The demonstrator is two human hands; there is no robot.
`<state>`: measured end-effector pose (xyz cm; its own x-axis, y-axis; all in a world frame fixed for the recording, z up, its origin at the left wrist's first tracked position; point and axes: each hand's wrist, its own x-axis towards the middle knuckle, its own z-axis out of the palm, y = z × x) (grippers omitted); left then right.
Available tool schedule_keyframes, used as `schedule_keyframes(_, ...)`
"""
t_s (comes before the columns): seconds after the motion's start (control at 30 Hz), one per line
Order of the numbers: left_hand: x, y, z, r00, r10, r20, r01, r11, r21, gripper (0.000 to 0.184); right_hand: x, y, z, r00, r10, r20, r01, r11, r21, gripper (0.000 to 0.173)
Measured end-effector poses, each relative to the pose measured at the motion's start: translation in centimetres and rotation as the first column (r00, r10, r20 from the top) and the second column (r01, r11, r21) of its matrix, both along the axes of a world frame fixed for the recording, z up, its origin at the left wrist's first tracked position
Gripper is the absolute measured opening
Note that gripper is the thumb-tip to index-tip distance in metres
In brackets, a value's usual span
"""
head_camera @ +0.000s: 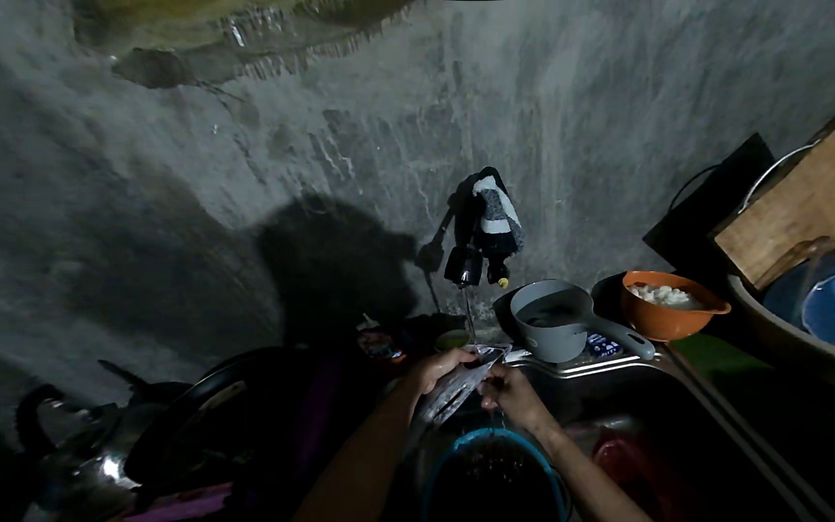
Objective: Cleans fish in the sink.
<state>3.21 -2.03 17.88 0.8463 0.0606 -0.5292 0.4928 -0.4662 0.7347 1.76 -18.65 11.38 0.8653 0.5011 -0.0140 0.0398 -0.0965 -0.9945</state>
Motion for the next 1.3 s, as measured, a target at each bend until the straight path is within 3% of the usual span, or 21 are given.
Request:
schedule_keyframes(0.23,0.0,-0.1,0.0,1.000,0.000,-0.022,0.000,1.000,-0.015,0.026,-1.1,0.8,-0.3,0.988,-0.152,0.009,0.152,0.988,-0.006,0.015)
schedule_keyframes(0.53,-0.1,-0.5,0.1,0.999,-0.011,-0.043,0.011,1.000,0.008,0.026,-1.5,0.2,-0.2,0.972,-0.121,-0.202,0.159,0.970,0.184,0.015)
schedule_keyframes(0.63,0.1,-0.1,-0.5,1.000,-0.007,-0.024,0.007,1.000,0.000,0.026,-1.6,-0.3,0.2,0.967,-0.099,-0.237,0.143,0.974,0.178,0.016)
schedule_keyframes(0.87,0.5,0.2,-1.2,0.999,-0.006,-0.040,0.002,0.995,-0.102,0.025,-1.5,-0.7,1.1,0.981,-0.185,-0.056,0.186,0.982,0.012,0.018)
schedule_keyframes(1.0,-0.1,-0.9,0.0,0.998,-0.014,-0.058,0.007,0.994,-0.107,0.022,-1.3,-0.5,1.2,0.988,-0.152,-0.025,0.149,0.983,-0.111,0.020)
schedule_keyframes(1.3,2.7,0.7,-2.5,0.976,-0.130,-0.174,0.098,0.978,-0.183,0.027,-1.1,0.3,-0.7,0.989,-0.145,-0.003,0.145,0.988,-0.046,0.017)
